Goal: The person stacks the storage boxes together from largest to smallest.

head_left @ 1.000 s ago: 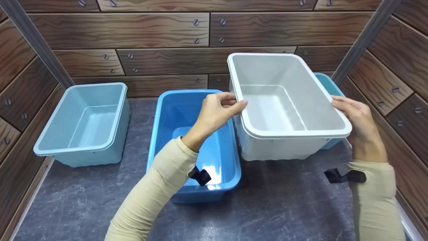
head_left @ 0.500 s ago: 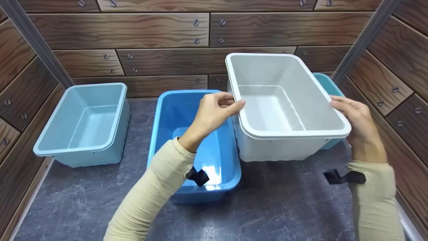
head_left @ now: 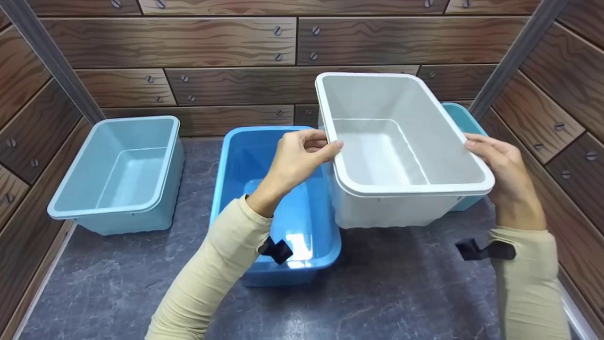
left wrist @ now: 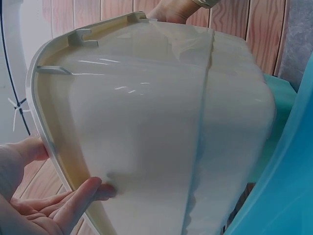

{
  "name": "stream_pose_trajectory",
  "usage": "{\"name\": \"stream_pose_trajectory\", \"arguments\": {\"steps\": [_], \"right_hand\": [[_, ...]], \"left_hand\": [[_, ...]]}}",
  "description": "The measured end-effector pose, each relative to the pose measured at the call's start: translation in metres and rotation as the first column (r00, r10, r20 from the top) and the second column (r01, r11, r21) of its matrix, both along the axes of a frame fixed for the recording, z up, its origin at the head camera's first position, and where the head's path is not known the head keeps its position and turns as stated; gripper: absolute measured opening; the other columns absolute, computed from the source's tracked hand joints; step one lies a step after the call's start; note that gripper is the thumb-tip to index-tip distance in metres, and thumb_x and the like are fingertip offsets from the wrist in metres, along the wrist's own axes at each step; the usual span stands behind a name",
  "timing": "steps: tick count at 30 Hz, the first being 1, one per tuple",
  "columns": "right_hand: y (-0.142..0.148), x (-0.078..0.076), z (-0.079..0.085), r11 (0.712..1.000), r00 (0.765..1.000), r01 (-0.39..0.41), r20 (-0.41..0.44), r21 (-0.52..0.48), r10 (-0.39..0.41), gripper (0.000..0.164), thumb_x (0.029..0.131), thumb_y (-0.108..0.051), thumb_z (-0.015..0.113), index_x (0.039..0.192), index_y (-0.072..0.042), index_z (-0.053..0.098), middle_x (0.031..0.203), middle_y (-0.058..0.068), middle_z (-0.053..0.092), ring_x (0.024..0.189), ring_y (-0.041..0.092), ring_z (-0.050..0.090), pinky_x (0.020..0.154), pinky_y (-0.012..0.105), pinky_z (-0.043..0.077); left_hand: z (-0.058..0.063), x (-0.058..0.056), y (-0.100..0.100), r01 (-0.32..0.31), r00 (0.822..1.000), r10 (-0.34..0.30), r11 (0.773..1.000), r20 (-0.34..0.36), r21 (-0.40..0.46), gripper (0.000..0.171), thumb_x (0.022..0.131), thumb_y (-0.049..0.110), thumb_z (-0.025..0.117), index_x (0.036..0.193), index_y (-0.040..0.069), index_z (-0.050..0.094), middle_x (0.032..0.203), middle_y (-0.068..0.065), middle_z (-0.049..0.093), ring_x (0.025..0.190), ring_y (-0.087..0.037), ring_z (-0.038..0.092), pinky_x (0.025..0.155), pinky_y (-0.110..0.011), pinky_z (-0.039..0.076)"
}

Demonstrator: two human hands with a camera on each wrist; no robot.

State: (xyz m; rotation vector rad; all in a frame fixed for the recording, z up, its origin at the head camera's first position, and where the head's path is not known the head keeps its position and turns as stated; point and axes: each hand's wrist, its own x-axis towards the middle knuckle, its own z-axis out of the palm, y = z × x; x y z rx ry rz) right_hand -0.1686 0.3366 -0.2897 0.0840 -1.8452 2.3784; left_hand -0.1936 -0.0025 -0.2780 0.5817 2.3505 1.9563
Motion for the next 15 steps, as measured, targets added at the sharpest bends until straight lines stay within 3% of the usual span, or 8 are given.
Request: {"name": "stream_pose_trajectory", "arguments": {"steps": [15], "right_hand": [[-0.0049,0.0022,0.0028,1.0,1.0,-0.027,-0.013,0.005,0.027,0.028,0.095,0.0,0.05,0.098,-0.009,0.076,0.085,0.003,0.077,0.07,0.011,0.072,0.057,0.021,0.058]], "left_hand": [[0.0031,0.002,-0.0065,-0.003,1.0,0.003,1.0,-0.013,0.006,0.037,0.088,0.017,0.068,0.118,-0.005,0.065,0.108,-0.02,0.073,0.092,-0.023,0.074,0.08,-0.028,0.061]]}}
